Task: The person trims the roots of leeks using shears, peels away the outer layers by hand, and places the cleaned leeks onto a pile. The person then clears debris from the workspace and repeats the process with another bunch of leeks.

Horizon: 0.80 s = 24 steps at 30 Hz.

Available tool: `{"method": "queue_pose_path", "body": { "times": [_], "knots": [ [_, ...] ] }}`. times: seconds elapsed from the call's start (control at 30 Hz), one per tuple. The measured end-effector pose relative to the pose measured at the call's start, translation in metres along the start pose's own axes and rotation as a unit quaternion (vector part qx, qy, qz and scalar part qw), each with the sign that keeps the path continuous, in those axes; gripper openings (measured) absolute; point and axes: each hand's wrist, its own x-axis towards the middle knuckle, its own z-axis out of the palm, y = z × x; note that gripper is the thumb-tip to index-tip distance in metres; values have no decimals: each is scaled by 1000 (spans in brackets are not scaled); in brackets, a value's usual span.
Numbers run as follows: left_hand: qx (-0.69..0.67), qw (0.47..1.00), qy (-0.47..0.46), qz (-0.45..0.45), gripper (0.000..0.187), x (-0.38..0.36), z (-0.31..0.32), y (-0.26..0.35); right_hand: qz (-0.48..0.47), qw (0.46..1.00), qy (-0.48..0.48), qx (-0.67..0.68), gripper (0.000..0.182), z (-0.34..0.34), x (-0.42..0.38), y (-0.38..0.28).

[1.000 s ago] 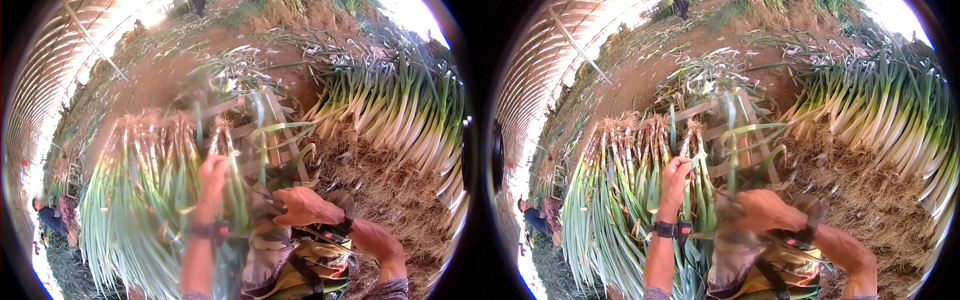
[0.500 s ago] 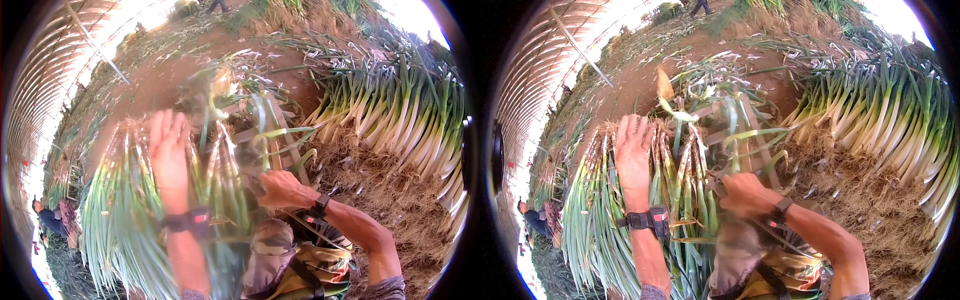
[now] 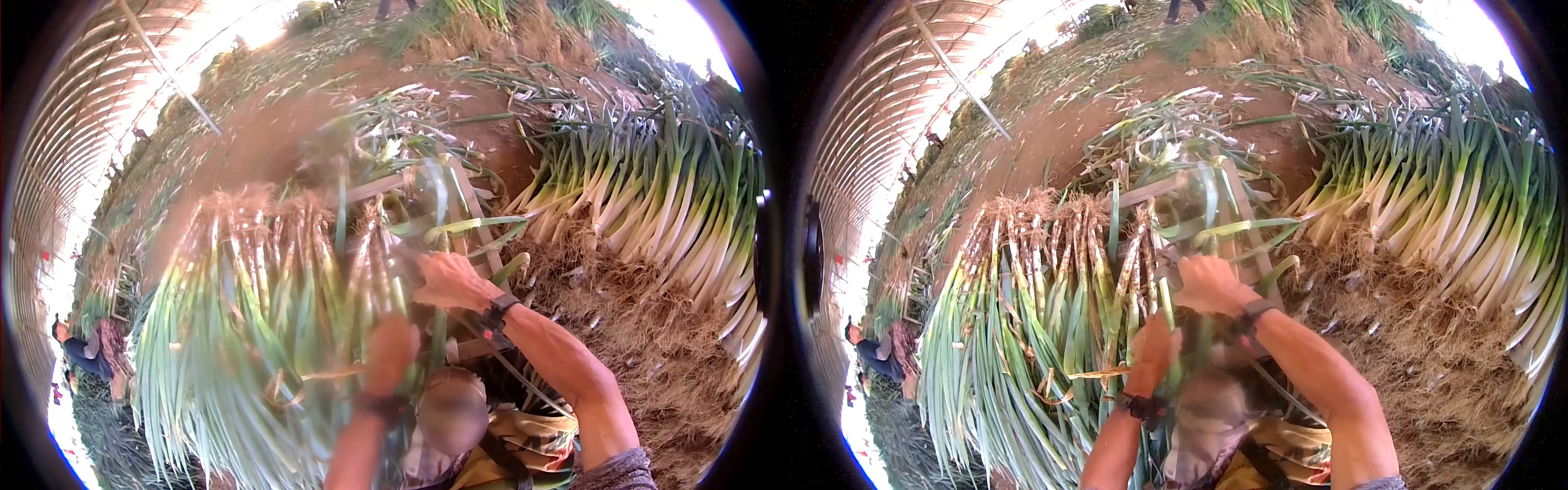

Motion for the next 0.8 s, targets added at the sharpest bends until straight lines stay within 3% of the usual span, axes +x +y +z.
{"method": "queue_pose_path", "body": {
  "times": [0.1, 0.17, 0.27, 0.3, 0.4, 0.53, 0.57, 0.7, 0.8],
  "knots": [
    [3, 998, -54, -24, 43, 10, -1, 10, 35, 997, -57, 25, 77, -10, -4, -3],
    [19, 997, -68, -25, 35, 17, 13, 6, 61, 991, -111, 50, 67, -37, -20, -11],
    [-7, 994, -49, -102, 41, 23, 14, 12, 100, 977, -180, 51, 55, -68, -51, -16],
    [-48, 990, -39, -125, 48, 24, 14, 7, 35, 988, -137, 59, 48, -75, -72, -13],
    [-146, 985, -35, -86, 53, 20, 0, -10, 37, 984, -159, 75, 60, -88, -114, -5],
    [-233, 969, -10, -82, 64, 11, -2, -16, 27, 988, -107, 109, 75, -94, -153, -3],
    [-240, 965, -42, -102, 65, 10, -9, -7, 26, 987, -114, 114, 78, -96, -157, -5],
    [-61, 995, -83, -11, 53, 4, 21, 1, 21, 985, -131, 110, 80, -95, -161, -12],
    [-101, 993, -40, 45, 39, -16, 23, 2, -1, 987, -117, 109, 80, -90, -160, -14]
  ]
}}
